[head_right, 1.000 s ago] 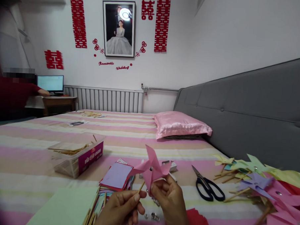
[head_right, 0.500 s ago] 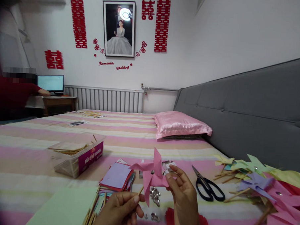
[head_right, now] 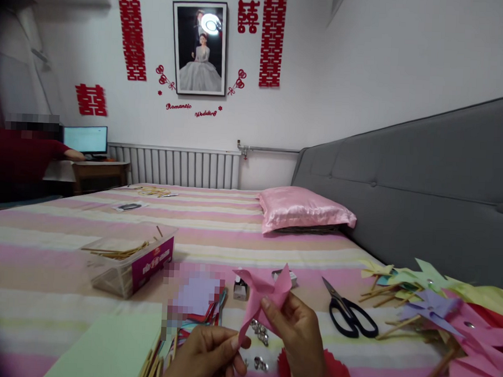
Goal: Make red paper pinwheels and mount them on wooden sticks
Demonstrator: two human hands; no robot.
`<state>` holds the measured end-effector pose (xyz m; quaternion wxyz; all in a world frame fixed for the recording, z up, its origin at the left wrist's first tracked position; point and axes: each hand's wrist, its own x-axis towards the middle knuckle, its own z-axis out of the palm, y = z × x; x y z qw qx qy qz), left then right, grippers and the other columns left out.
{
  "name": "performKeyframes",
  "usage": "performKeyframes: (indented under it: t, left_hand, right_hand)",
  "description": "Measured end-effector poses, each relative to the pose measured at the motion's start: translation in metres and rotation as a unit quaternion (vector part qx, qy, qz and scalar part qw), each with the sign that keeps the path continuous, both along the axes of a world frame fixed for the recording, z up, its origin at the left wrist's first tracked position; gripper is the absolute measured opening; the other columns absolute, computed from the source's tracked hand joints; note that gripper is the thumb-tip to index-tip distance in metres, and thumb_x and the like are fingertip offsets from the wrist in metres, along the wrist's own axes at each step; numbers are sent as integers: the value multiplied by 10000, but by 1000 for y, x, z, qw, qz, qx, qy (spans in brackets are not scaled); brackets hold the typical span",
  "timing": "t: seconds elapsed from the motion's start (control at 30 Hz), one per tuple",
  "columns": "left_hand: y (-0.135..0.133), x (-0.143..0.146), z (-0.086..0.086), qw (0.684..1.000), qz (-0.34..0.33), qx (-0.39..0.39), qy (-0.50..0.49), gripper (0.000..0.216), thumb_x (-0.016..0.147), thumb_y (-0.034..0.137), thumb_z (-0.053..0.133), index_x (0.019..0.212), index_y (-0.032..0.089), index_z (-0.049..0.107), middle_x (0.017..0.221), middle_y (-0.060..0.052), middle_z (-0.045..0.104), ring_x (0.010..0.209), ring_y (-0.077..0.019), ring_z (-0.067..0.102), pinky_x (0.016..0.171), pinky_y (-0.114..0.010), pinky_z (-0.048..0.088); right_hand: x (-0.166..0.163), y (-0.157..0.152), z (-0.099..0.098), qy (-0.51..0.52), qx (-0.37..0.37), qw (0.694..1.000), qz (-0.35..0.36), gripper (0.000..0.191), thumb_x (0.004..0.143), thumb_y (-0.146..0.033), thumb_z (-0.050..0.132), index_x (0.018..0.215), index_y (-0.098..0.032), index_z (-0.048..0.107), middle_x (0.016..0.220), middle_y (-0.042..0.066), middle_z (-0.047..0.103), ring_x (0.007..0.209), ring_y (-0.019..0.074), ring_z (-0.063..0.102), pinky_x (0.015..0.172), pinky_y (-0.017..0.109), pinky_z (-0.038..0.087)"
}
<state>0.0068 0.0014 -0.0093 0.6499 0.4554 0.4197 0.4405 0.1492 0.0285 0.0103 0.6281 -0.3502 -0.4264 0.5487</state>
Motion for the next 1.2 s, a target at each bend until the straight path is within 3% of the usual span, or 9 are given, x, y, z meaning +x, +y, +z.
performKeyframes:
  t: [0.3, 0.5, 0.77, 1.0, 1.2]
  left_hand:
    - [1, 0, -2, 1000, -12, 11, 15, 501, 583, 553, 654, 746, 79, 660, 522, -19, 633, 370, -53, 492, 409, -189, 339]
    - [0, -4, -3, 998, -39, 20, 49, 541, 622, 535, 635, 907, 75, 625, 629, -65, 689, 460, -71, 537, 445, -189, 318]
    - [0, -14, 6, 998, 53, 37, 19, 352, 673, 429, 635, 798, 100, 630, 631, -31, 679, 441, -65, 531, 421, -182, 321]
    - [0, -13, 12, 997, 66, 42, -12, 317, 690, 394, 639, 801, 97, 636, 639, -33, 683, 416, -51, 525, 415, -169, 312]
    - [1, -13, 6, 996, 74, 44, -12, 347, 686, 426, 635, 800, 99, 637, 709, -68, 708, 425, -59, 547, 407, -167, 306]
  right_hand:
    - [-1, 0, -1, 21, -16, 999, -21, 314, 519, -332, 774, 763, -155, 688, 713, 60, 726, 809, 290, 648, 746, 367, 483]
    - [1, 5, -5, 13, -34, 999, -27, 287, 545, -342, 762, 751, -160, 683, 664, 17, 712, 763, 239, 642, 758, 325, 459]
    - [4, 9, -10, -28, -44, 994, -93, 278, 530, -370, 761, 702, -165, 684, 625, -18, 662, 653, 142, 551, 621, 204, 425]
    - [0, 4, -7, -58, -29, 997, -52, 242, 524, -372, 765, 579, -165, 652, 497, -34, 565, 559, 124, 488, 545, 202, 388]
    - [0, 7, -11, -45, -29, 999, -9, 357, 557, -443, 734, 766, -160, 676, 579, -7, 621, 576, 151, 535, 566, 241, 405]
